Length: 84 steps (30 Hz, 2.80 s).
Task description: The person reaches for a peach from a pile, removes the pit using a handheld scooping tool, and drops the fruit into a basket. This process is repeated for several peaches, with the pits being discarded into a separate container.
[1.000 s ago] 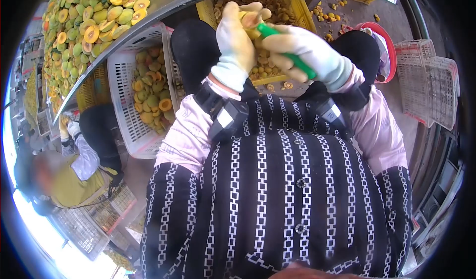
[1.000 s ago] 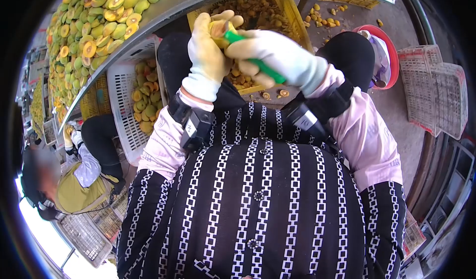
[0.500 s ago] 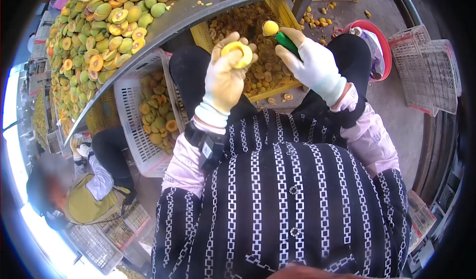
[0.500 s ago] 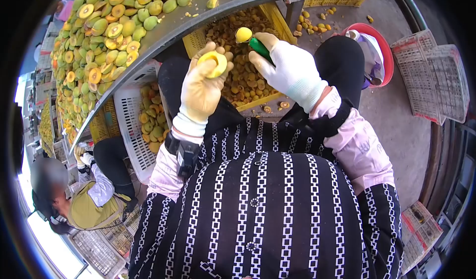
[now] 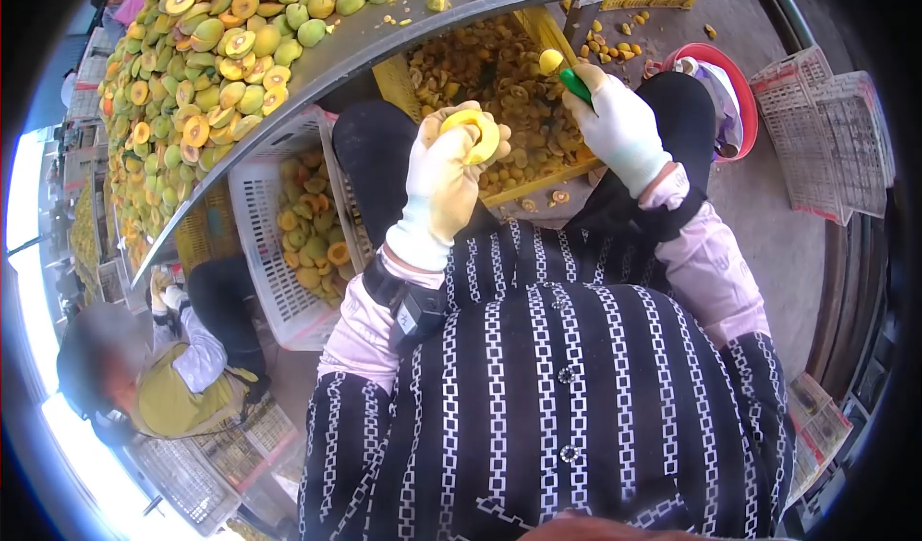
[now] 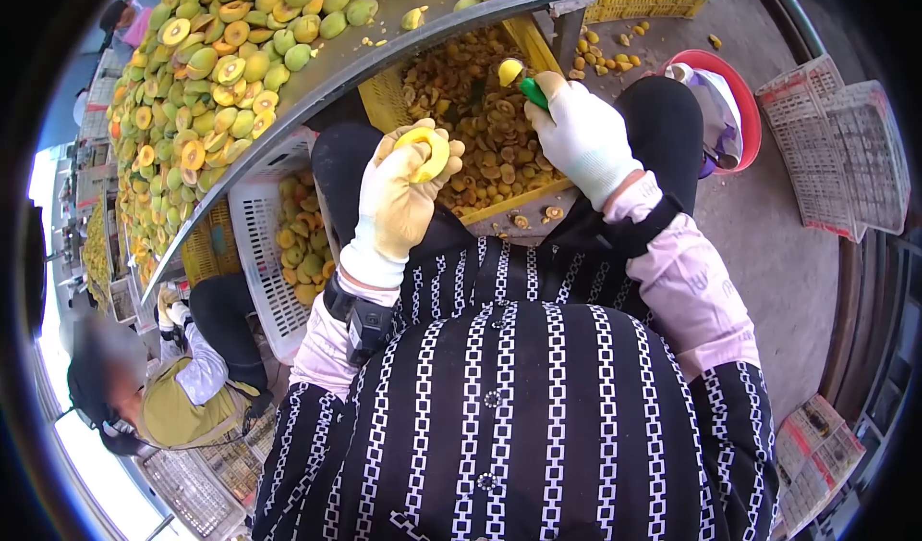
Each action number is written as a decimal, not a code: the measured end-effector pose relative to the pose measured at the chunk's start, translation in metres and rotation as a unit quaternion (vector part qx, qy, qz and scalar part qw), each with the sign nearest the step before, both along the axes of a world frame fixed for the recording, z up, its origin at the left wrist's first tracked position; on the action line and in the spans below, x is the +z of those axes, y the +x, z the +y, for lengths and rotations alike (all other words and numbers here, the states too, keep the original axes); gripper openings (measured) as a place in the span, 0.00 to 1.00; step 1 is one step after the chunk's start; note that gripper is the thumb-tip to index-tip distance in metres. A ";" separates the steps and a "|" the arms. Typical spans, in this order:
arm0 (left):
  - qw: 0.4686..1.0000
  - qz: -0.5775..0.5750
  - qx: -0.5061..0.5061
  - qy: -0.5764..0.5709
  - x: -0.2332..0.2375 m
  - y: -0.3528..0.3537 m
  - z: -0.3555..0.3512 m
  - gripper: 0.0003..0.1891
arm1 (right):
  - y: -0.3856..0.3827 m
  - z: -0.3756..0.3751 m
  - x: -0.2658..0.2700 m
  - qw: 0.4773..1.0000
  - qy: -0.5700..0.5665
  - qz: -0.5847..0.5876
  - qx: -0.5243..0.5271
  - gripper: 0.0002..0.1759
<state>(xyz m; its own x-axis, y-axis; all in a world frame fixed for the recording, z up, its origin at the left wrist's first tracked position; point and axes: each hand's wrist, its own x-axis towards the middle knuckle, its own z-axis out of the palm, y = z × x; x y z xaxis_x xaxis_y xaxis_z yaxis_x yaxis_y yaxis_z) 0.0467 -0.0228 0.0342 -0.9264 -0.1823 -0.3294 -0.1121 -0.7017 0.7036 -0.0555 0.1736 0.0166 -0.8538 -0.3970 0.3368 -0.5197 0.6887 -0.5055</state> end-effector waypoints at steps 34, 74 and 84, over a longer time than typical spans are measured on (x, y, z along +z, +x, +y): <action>0.883 -0.038 0.185 -0.429 0.004 -0.107 -0.136 0.14 | -0.029 0.011 -0.032 0.967 0.050 -0.220 0.116 0.14; 0.996 0.066 0.016 -0.063 0.051 -0.011 -0.017 0.30 | 0.048 -0.031 0.087 0.965 -0.072 0.091 0.235 0.27; 0.997 0.065 0.001 -0.030 0.055 0.006 0.003 0.31 | 0.071 -0.025 0.098 0.964 0.108 0.135 0.200 0.35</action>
